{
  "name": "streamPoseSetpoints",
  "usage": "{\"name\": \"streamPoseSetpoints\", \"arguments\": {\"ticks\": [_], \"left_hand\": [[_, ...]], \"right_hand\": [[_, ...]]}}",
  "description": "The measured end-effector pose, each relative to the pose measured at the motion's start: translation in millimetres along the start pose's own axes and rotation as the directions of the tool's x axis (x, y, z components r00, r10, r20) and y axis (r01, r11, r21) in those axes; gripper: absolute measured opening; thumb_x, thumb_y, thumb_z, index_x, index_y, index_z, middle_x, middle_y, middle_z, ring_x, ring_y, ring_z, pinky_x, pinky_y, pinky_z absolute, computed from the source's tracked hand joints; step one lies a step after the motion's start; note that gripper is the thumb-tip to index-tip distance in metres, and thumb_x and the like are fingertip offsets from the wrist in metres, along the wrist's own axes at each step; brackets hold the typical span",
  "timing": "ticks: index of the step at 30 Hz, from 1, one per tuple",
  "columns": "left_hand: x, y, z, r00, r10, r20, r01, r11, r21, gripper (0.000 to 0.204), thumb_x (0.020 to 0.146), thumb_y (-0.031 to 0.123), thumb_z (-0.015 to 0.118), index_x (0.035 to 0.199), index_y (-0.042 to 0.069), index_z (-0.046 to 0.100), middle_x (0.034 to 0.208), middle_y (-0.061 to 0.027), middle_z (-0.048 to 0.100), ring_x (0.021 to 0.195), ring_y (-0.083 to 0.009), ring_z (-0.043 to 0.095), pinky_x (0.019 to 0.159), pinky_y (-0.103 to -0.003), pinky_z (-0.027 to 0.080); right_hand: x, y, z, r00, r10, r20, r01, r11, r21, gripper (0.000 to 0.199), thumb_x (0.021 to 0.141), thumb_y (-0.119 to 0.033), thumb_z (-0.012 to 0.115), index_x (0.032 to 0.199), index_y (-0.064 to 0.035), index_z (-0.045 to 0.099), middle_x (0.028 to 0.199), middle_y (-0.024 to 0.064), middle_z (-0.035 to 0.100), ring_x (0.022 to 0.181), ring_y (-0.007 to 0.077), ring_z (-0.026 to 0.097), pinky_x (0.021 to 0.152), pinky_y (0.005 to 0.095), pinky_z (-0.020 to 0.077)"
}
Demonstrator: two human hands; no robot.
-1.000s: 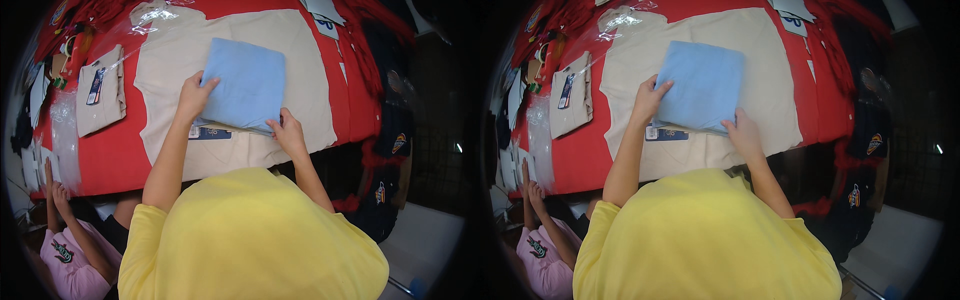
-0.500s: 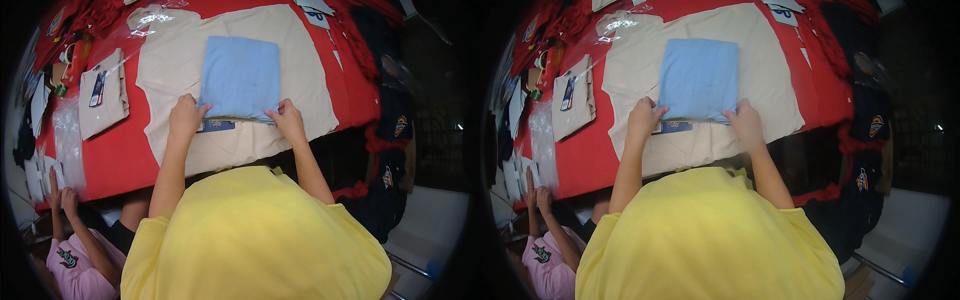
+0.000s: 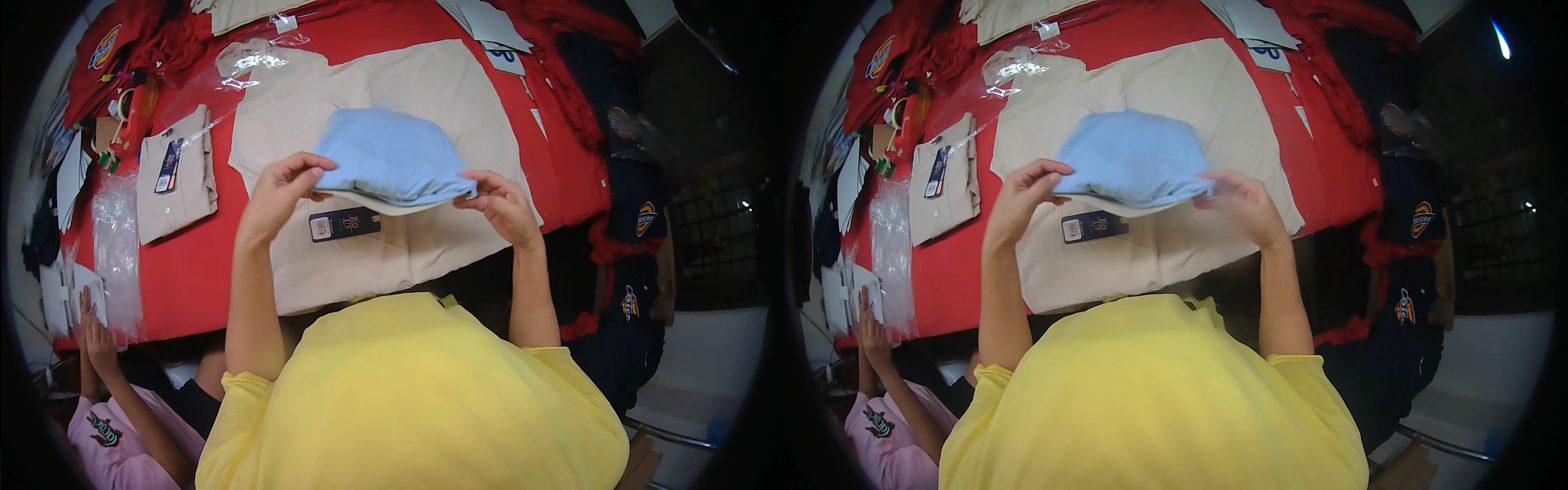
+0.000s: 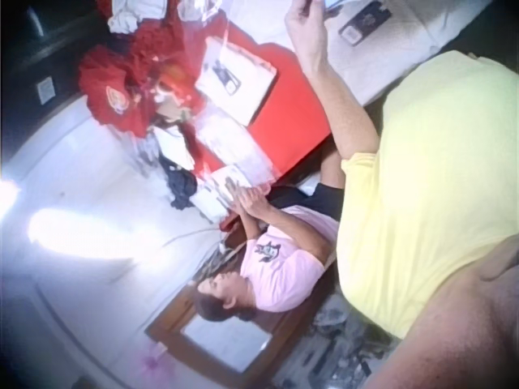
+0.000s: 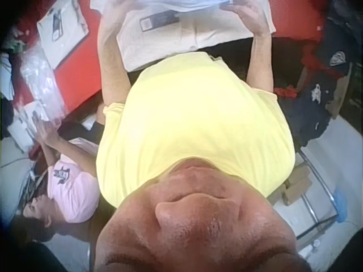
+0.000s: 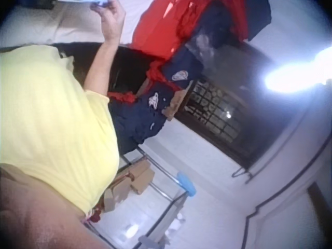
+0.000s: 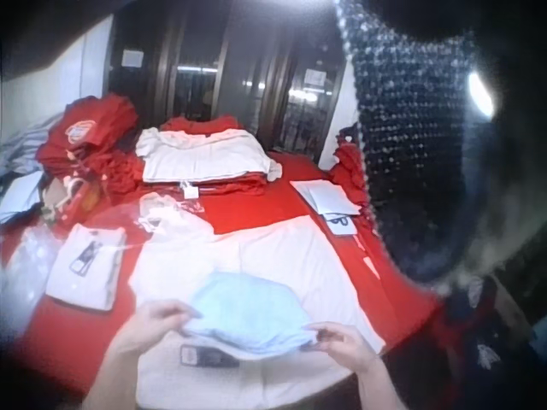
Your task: The person folds a blue collared shirt on a table and places it inside a clear plastic bag.
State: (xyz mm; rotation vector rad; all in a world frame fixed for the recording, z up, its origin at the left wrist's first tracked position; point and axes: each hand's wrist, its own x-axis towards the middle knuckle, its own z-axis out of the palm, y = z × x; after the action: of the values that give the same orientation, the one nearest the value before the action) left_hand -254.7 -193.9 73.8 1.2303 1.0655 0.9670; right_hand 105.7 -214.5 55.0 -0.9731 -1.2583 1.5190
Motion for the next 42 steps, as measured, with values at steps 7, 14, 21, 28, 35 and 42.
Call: {"name": "streamPoseSetpoints", "arguments": {"ticks": [7, 14, 21, 28, 35, 42], "left_hand": [[27, 110, 8, 0.981, 0.193, -0.022, -0.188, 0.973, 0.133, 0.025, 0.090, 0.016, 0.063, 0.106, -0.002, 0.065, 0.096, -0.0074, 0.067, 0.085, -0.0130, 0.063, 0.083, -0.028, 0.049], [156, -6, 16, 0.997, 0.039, -0.069, -0.043, 0.997, -0.066, 0.018, 0.090, 0.019, 0.066, 0.092, 0.001, 0.064, 0.082, -0.0034, 0.062, 0.076, -0.0112, 0.057, 0.072, -0.027, 0.047], [194, -61, 17, 0.942, -0.298, -0.154, 0.278, 0.950, -0.142, 0.033, 0.093, 0.020, 0.063, 0.119, 0.001, 0.054, 0.096, -0.0068, 0.063, 0.088, -0.0161, 0.062, 0.082, -0.031, 0.051], [176, -39, 10, 0.984, -0.176, 0.030, 0.177, 0.950, -0.257, 0.053, 0.088, 0.008, 0.066, 0.137, 0.002, 0.044, 0.109, -0.0094, 0.063, 0.093, -0.0141, 0.062, 0.084, -0.030, 0.052], [203, -51, 10, 0.988, -0.079, -0.130, 0.086, 0.995, 0.056, 0.033, 0.082, 0.004, 0.072, 0.115, 0.003, 0.064, 0.083, 0.0001, 0.065, 0.077, -0.0062, 0.060, 0.069, -0.021, 0.048], [214, -67, 19, 0.971, -0.057, -0.233, 0.060, 0.998, 0.005, 0.024, 0.085, 0.009, 0.071, 0.107, 0.000, 0.066, 0.077, -0.0007, 0.064, 0.066, -0.0062, 0.056, 0.059, -0.021, 0.044]], "right_hand": [[50, -137, 1, 0.967, -0.239, -0.094, 0.147, 0.817, -0.558, 0.027, 0.089, -0.010, 0.061, 0.111, 0.0044, 0.062, 0.092, 0.0092, 0.066, 0.082, 0.0168, 0.064, 0.083, 0.0323, 0.0530], [170, -49, -77, 0.984, 0.167, -0.058, -0.175, 0.880, -0.442, 0.022, 0.091, -0.020, 0.063, 0.104, -0.0021, 0.062, 0.091, 0.0064, 0.067, 0.081, 0.0169, 0.066, 0.074, 0.0335, 0.0537], [221, 34, -114, 0.925, 0.363, -0.110, -0.362, 0.760, -0.539, 0.025, 0.091, -0.020, 0.063, 0.109, -0.0024, 0.062, 0.094, 0.0092, 0.067, 0.084, 0.0190, 0.066, 0.075, 0.0345, 0.0534], [253, 7, -49, 0.936, -0.236, 0.262, 0.339, 0.394, -0.854, 0.040, 0.088, -0.018, 0.062, 0.123, 0.0026, 0.059, 0.112, 0.0190, 0.064, 0.104, 0.0296, 0.062, 0.088, 0.0353, 0.0486], [268, 27, 9, 0.944, -0.002, 0.329, 0.259, 0.620, -0.741, 0.024, 0.087, -0.015, 0.061, 0.104, -0.0005, 0.069, 0.098, 0.0181, 0.068, 0.091, 0.0318, 0.064, 0.083, 0.0364, 0.0479], [269, 49, -4, 0.953, -0.024, 0.302, 0.231, 0.702, -0.674, 0.026, 0.085, -0.018, 0.067, 0.104, -0.0008, 0.069, 0.095, 0.0160, 0.069, 0.089, 0.0267, 0.066, 0.082, 0.0337, 0.0490]]}}
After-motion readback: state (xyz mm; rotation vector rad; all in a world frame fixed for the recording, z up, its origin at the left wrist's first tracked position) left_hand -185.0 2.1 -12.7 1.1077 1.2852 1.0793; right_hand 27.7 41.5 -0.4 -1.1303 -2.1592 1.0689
